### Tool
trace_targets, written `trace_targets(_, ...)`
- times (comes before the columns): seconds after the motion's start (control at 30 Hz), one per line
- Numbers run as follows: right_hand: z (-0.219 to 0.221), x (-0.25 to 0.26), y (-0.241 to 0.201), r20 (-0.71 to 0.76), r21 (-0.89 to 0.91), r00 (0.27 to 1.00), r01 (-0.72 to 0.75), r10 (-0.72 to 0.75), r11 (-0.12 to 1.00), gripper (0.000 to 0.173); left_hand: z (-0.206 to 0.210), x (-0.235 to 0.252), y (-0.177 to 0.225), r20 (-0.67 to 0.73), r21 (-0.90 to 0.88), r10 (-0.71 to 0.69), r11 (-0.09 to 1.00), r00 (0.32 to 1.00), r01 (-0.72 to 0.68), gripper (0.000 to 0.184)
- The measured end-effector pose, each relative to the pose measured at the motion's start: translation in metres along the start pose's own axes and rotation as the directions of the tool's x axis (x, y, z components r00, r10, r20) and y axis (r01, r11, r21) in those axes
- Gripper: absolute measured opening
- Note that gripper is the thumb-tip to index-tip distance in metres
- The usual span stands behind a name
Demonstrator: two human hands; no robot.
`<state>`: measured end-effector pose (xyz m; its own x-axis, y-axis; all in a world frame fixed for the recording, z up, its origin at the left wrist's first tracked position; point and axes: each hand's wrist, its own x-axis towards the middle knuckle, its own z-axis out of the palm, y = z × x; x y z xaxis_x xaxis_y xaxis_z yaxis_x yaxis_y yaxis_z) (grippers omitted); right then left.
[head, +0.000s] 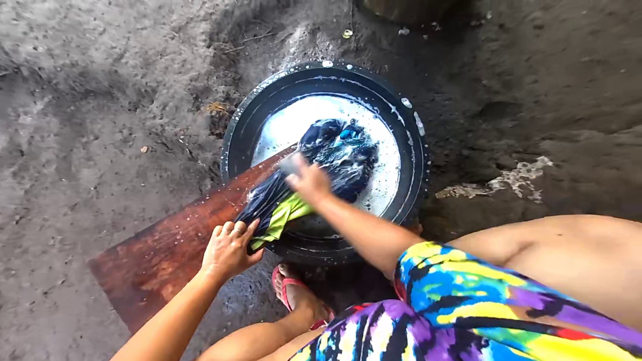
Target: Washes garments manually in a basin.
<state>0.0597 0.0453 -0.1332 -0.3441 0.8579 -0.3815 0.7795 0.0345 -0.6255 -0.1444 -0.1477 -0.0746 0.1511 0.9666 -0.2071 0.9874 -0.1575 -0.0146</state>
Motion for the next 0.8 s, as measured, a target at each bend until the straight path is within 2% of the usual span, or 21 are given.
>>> trace_targets(0.07, 0.027, -0.035, -0.047, 0.185, 0.041, 0.958, 0.217, -0.221, 0.975, 0.070, 0.001, -0.001, -0.001, -0.045, 0.004, 0.015, 1.000, 0.999, -0.015, 0.072)
trace_targets(0.1, 0.029, -0.034, -0.051, 0.218, 0.044, 0.937, 0.268, -0.271, 0.962, 0.068, 0.002, -0.001, -0.001, -0.059, 0.006, 0.022, 1.000, 0.998, -0.022, 0.072)
trace_targets(0.13, 0.022, -0.020, -0.038, 0.184, 0.042, 0.944, 0.271, -0.274, 0.962, 0.065, 0.003, -0.001, -0.001, -0.064, 0.008, 0.027, 1.000, 0.998, -0.027, 0.073)
trace_targets(0.2, -0.011, 0.031, 0.010, 0.062, 0.016, 0.991, 0.115, -0.116, 0.993, 0.065, 0.004, 0.001, -0.001, -0.068, 0.011, 0.028, 1.000, 0.997, -0.027, 0.072)
trace_targets(0.27, -0.044, 0.074, 0.054, -0.072, 0.000, 0.990, -0.121, 0.120, 0.993, 0.068, 0.002, -0.002, 0.001, -0.042, 0.010, 0.023, 1.000, 0.999, -0.023, 0.072)
trace_targets(0.3, -0.049, 0.085, 0.061, -0.120, 0.017, 0.973, -0.197, 0.197, 0.980, 0.070, 0.001, -0.002, 0.000, -0.033, 0.019, 0.022, 1.000, 0.999, -0.021, 0.072)
trace_targets(0.33, -0.046, 0.083, 0.054, -0.140, 0.032, 0.968, -0.206, 0.208, 0.978, 0.072, 0.001, -0.001, -0.001, -0.023, 0.027, 0.020, 0.999, 1.000, -0.019, 0.072)
trace_targets(0.37, -0.034, 0.069, 0.036, -0.125, 0.032, 0.979, -0.156, 0.159, 0.987, 0.072, 0.001, 0.001, 0.000, -0.020, 0.033, 0.022, 0.999, 1.000, -0.021, 0.072)
trace_targets(0.43, 0.008, 0.017, -0.014, -0.011, 0.022, 0.998, 0.066, -0.066, 0.998, 0.071, 0.002, 0.001, 0.001, -0.028, 0.032, 0.027, 0.999, 0.999, -0.026, 0.072)
trace_targets(0.5, 0.031, -0.028, -0.051, 0.190, 0.032, 0.944, 0.271, -0.272, 0.962, 0.069, 0.003, -0.001, 0.000, -0.053, 0.020, 0.031, 0.999, 0.998, -0.030, 0.070)
trace_targets(0.53, 0.031, -0.031, -0.050, 0.219, 0.033, 0.923, 0.317, -0.317, 0.948, 0.068, 0.003, -0.002, 0.000, -0.063, 0.018, 0.035, 0.999, 0.997, -0.034, 0.070)
trace_targets(0.57, 0.025, -0.019, -0.035, 0.177, 0.010, 0.932, 0.319, -0.315, 0.948, 0.066, 0.003, -0.002, -0.001, -0.056, 0.016, 0.034, 0.999, 0.998, -0.033, 0.071)
trace_targets(0.63, -0.007, 0.029, 0.015, 0.063, -0.069, 0.986, 0.156, -0.152, 0.985, 0.067, 0.001, -0.001, 0.001, -0.022, 0.006, 0.019, 1.000, 1.000, -0.019, 0.073)
trace_targets(0.7, -0.045, 0.069, 0.065, -0.030, -0.067, 0.997, -0.078, 0.076, 0.995, 0.070, -0.004, -0.002, 0.000, 0.059, -0.036, 0.013, 0.999, 0.998, -0.011, 0.076)
trace_targets(0.8, -0.087, 0.089, 0.100, -0.128, 0.184, 0.947, -0.268, 0.293, 0.946, 0.076, -0.025, 0.015, -0.008, 0.184, -0.125, 0.033, 0.992, 0.982, -0.010, 0.078)
